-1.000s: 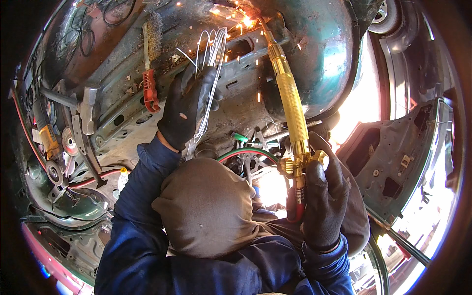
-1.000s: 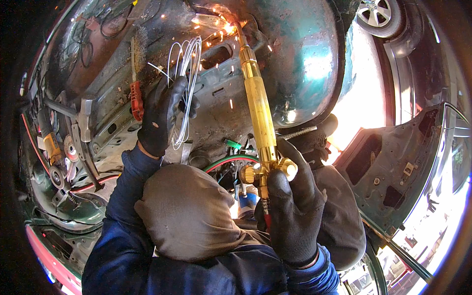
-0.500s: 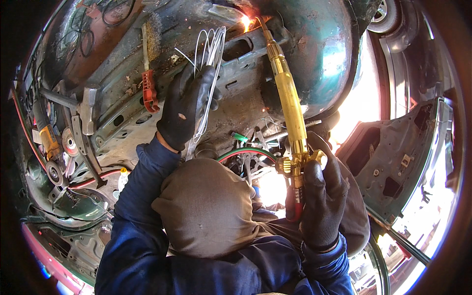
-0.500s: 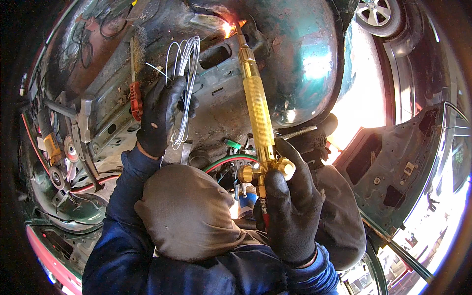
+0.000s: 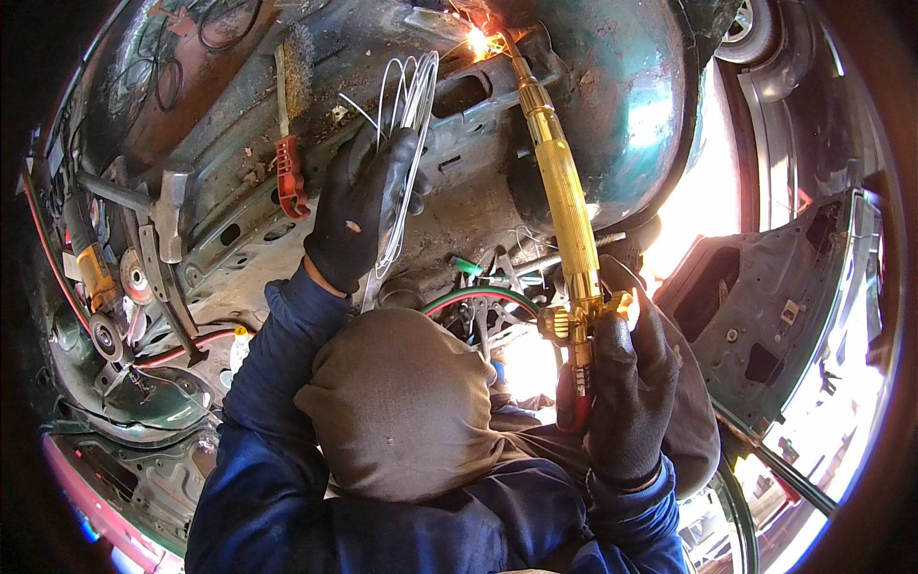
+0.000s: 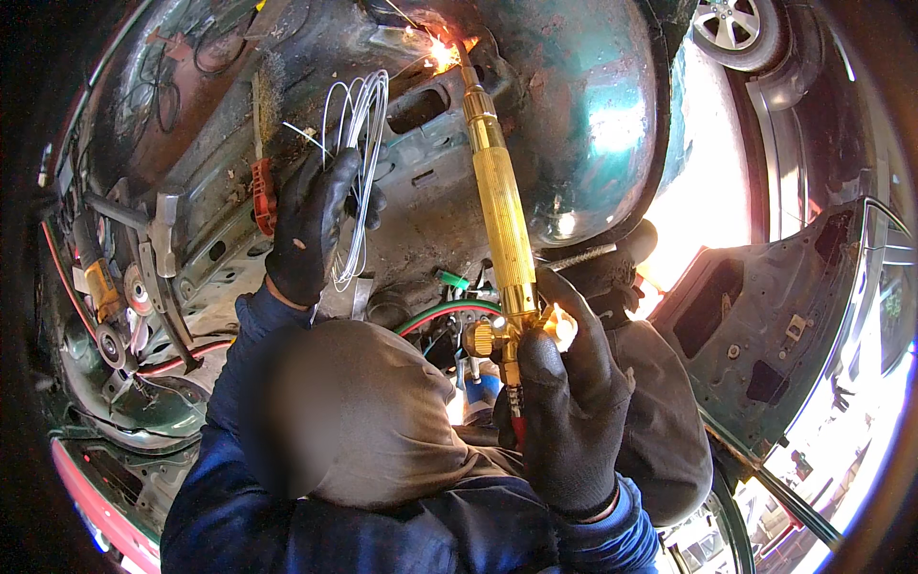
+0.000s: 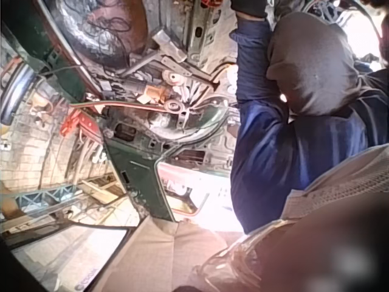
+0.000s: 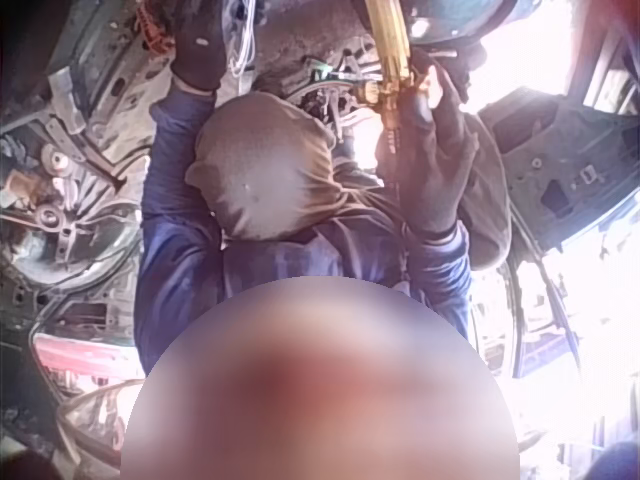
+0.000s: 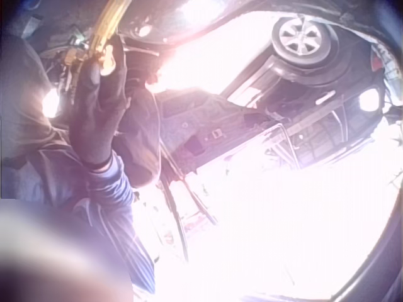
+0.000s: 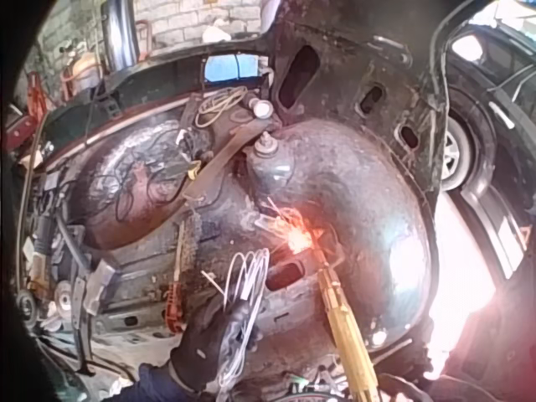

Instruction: The person uses a welding torch and filler wire to weld a section of the car's undercarriage frame. They repeatedly apply heat and wire to the same area, then use a hammer to tap the weld.

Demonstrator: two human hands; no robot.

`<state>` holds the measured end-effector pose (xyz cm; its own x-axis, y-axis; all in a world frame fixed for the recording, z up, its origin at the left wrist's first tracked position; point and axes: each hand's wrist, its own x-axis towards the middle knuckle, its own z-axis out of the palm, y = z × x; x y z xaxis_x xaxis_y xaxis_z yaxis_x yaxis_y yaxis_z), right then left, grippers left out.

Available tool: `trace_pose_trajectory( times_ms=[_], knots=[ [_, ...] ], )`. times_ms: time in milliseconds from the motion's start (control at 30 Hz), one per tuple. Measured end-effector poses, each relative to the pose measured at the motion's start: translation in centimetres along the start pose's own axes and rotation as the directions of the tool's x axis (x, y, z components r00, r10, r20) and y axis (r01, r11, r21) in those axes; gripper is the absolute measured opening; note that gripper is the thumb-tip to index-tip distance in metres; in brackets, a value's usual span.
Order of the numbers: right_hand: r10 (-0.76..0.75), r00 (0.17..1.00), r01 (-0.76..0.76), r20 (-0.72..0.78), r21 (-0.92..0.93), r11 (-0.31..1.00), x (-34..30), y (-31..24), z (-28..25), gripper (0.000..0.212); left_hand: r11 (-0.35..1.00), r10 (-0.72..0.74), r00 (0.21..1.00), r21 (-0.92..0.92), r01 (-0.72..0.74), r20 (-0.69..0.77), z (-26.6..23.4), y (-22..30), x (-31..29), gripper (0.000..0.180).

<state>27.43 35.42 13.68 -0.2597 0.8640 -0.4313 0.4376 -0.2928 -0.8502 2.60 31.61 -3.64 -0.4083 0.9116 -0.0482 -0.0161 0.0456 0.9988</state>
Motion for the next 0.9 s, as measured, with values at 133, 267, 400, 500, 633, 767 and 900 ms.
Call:
trace_pose_trajectory(
  times_ms=[133,267,400,500,633,767,900],
  knots=[
    [-0.009,1.0,0.009,-0.029,0.011,1.0,-0.1,0.1,0.2,0.056,0.997,-0.062,0.998,-0.052,0.063,0.027,0.1,0.3,0.3,0.039],
    [0.027,1.0,-0.027,-0.01,0.013,1.0,-0.3,-0.4,0.2,0.057,0.993,-0.084,0.996,-0.087,0.083,-0.007,0.0,0.1,0.2,0.04],
    [-0.013,1.0,0.013,-0.005,-0.001,1.0,-0.1,0.1,-0.1,0.057,0.999,-0.024,1.0,-0.025,0.023,-0.003,0.1,0.0,0.2,0.04],
    [-0.009,1.0,0.009,-0.019,0.028,1.0,-0.1,0.0,0.2,0.056,1.0,-0.01,1.0,-0.011,0.01,-0.007,0.1,-0.1,0.2,0.039],
    [-0.037,0.999,0.037,-0.031,0.014,0.999,-0.1,0.5,0.3,0.054,0.998,-0.052,0.999,-0.034,0.052,-0.005,0.2,0.2,0.2,0.039],
    [0.022,1.0,-0.022,0.009,0.016,1.0,-0.1,-0.4,0.1,0.052,0.996,-0.073,0.997,-0.055,0.072,-0.021,0.2,0.3,0.0,0.042],
    [-0.022,1.0,0.022,0.0,0.021,1.0,0.0,0.3,0.2,0.054,0.99,-0.114,0.993,-0.085,0.111,-0.026,0.4,0.8,0.1,0.042]
  ],
)
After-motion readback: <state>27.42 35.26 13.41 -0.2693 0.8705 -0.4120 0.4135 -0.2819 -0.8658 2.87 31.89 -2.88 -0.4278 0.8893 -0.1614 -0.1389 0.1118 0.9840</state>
